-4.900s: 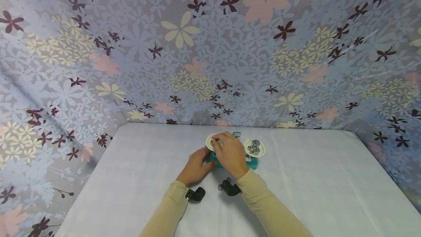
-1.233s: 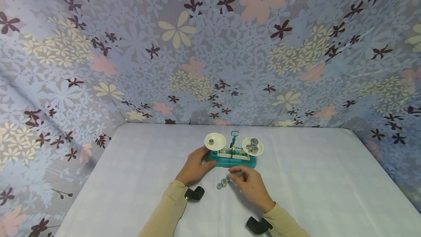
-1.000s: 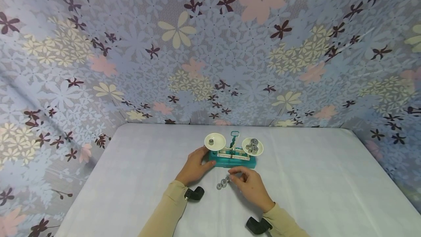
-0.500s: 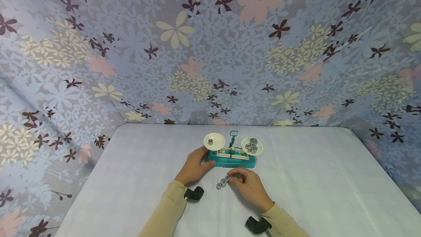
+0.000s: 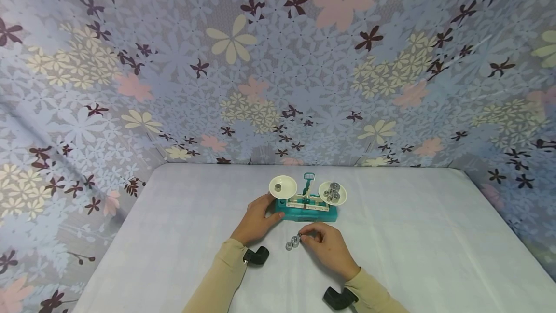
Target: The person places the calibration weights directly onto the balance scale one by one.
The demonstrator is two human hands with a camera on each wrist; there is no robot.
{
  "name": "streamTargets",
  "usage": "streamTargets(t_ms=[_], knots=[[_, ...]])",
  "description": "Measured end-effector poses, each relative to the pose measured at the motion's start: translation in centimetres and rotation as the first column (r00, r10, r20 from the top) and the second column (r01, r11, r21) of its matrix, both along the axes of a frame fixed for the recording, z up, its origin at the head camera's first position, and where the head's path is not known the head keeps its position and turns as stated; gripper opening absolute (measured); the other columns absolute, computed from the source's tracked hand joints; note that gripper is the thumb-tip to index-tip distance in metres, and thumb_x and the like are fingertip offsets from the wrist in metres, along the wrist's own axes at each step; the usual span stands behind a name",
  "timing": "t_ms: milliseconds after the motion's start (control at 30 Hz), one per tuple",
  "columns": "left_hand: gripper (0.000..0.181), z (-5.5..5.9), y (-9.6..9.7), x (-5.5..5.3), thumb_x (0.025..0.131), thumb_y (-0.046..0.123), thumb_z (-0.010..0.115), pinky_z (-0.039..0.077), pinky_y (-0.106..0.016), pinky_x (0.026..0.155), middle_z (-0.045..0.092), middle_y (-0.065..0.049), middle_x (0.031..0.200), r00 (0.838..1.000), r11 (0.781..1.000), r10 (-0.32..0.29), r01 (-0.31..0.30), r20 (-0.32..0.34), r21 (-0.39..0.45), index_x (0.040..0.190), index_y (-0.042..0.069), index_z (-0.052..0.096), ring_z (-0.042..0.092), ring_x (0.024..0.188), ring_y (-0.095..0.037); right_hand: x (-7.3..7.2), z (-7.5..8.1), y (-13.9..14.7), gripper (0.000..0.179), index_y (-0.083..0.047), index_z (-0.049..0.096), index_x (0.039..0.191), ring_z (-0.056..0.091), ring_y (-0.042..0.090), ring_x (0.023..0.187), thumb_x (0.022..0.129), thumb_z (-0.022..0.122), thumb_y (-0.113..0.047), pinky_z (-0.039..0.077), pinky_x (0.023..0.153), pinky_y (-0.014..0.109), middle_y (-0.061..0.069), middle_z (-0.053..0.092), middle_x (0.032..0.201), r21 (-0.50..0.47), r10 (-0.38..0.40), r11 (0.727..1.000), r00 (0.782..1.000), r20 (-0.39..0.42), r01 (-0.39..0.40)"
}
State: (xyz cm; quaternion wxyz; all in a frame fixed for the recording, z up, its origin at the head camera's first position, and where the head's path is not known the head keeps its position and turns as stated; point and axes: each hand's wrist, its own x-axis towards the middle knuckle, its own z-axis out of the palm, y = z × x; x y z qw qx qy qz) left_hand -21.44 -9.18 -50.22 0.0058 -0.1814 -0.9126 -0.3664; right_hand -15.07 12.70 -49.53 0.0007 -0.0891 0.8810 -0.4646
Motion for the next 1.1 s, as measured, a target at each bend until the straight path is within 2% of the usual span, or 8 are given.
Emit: streamTargets(t_ms=[300,500,800,1100], knots=[[0.064,0.08,-0.01,-0.02,0.09,0.043,0.057,0.02,-0.043,0.112,0.04,-0.006,0.143,1.0,1.0,-0.005,0.005,-0.013,-0.001,0.141,0.01,0.039,0.032,0.134,-0.021,-0.08,-0.21,-0.05,0.011,-0.029,0.069,0.084,0.043,0.008,0.052,0.081,0.072,-0.019,0.036,0.046,0.022,-0.009,0.052,0.062,0.008,-0.012,1.0,1.0,-0.011,0.012],[0.064,0.1,0.01,-0.02,0.09,0.043,0.056,0.022,-0.044,0.111,0.041,-0.007,0.143,1.0,1.0,-0.007,0.007,-0.024,0.002,0.141,0.009,0.039,0.033,0.133,-0.022,-0.11,-0.45,0.01,0.011,-0.028,0.069,0.084,0.043,0.008,0.051,0.081,0.072,-0.018,0.036,0.045,0.022,-0.008,0.051,0.061,-0.021,-0.033,0.999,0.999,-0.026,0.032],[0.065,0.24,0.04,-0.03,0.09,0.044,0.056,0.021,-0.043,0.112,0.04,-0.006,0.144,1.0,1.0,-0.011,0.011,-0.015,-0.006,0.142,0.01,0.038,0.032,0.134,-0.021,0.13,0.17,-0.06,0.01,-0.027,0.069,0.085,0.043,0.01,0.051,0.082,0.071,-0.018,0.036,0.046,0.022,-0.007,0.054,0.064,-0.076,-0.044,0.996,0.999,-0.019,0.042],[0.065,-0.02,-0.02,-0.07,0.09,0.044,0.056,0.021,-0.043,0.112,0.04,-0.007,0.143,1.0,1.0,-0.007,0.007,-0.014,-0.006,0.141,0.009,0.038,0.033,0.134,-0.021,0.25,0.52,-0.02,0.01,-0.028,0.069,0.086,0.042,0.01,0.049,0.082,0.071,-0.019,0.035,0.044,0.022,-0.004,0.052,0.062,-0.102,-0.042,0.994,0.999,-0.028,0.039]])
